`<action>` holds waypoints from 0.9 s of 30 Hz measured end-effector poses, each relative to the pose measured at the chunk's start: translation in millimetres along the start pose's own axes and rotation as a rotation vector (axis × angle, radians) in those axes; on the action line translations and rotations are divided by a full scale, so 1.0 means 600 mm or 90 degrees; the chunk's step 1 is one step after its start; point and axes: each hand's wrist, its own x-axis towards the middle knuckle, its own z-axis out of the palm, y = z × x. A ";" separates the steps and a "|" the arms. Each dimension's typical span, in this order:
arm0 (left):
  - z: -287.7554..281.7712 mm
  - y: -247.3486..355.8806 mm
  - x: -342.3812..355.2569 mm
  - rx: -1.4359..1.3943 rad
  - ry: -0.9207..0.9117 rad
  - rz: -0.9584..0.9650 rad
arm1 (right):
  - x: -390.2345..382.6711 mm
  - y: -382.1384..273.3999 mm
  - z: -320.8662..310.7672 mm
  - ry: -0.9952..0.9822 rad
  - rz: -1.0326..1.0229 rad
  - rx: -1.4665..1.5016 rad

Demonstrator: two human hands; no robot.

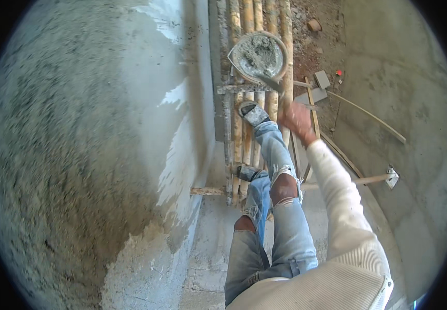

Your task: The person scoops cement mortar from a bucket into a handheld container and applies the mortar onto a wall using a trowel.

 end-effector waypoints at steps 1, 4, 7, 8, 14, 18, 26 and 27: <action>-0.013 0.048 0.003 -0.029 -0.014 0.002 | 0.071 0.029 -0.004 0.036 0.035 -0.047; -0.038 0.182 0.011 -0.107 -0.062 0.022 | 0.242 0.065 -0.002 0.116 0.084 -0.140; -0.052 0.272 0.019 -0.157 -0.096 0.036 | 0.299 0.056 0.009 -0.027 0.054 -0.105; -0.056 0.291 0.020 -0.166 -0.105 0.038 | 0.294 0.050 0.012 -0.063 0.063 -0.099; -0.054 0.339 0.031 -0.204 -0.138 0.039 | 0.224 0.021 0.013 -0.047 0.121 0.262; -0.055 0.334 0.032 -0.203 -0.141 0.049 | 0.240 0.016 0.015 -0.195 0.152 0.495; -0.045 0.336 0.021 -0.227 -0.172 0.038 | 0.210 0.051 0.017 -0.054 0.311 0.220; -0.047 0.341 0.022 -0.228 -0.171 0.042 | 0.223 0.047 0.025 -0.124 0.406 0.252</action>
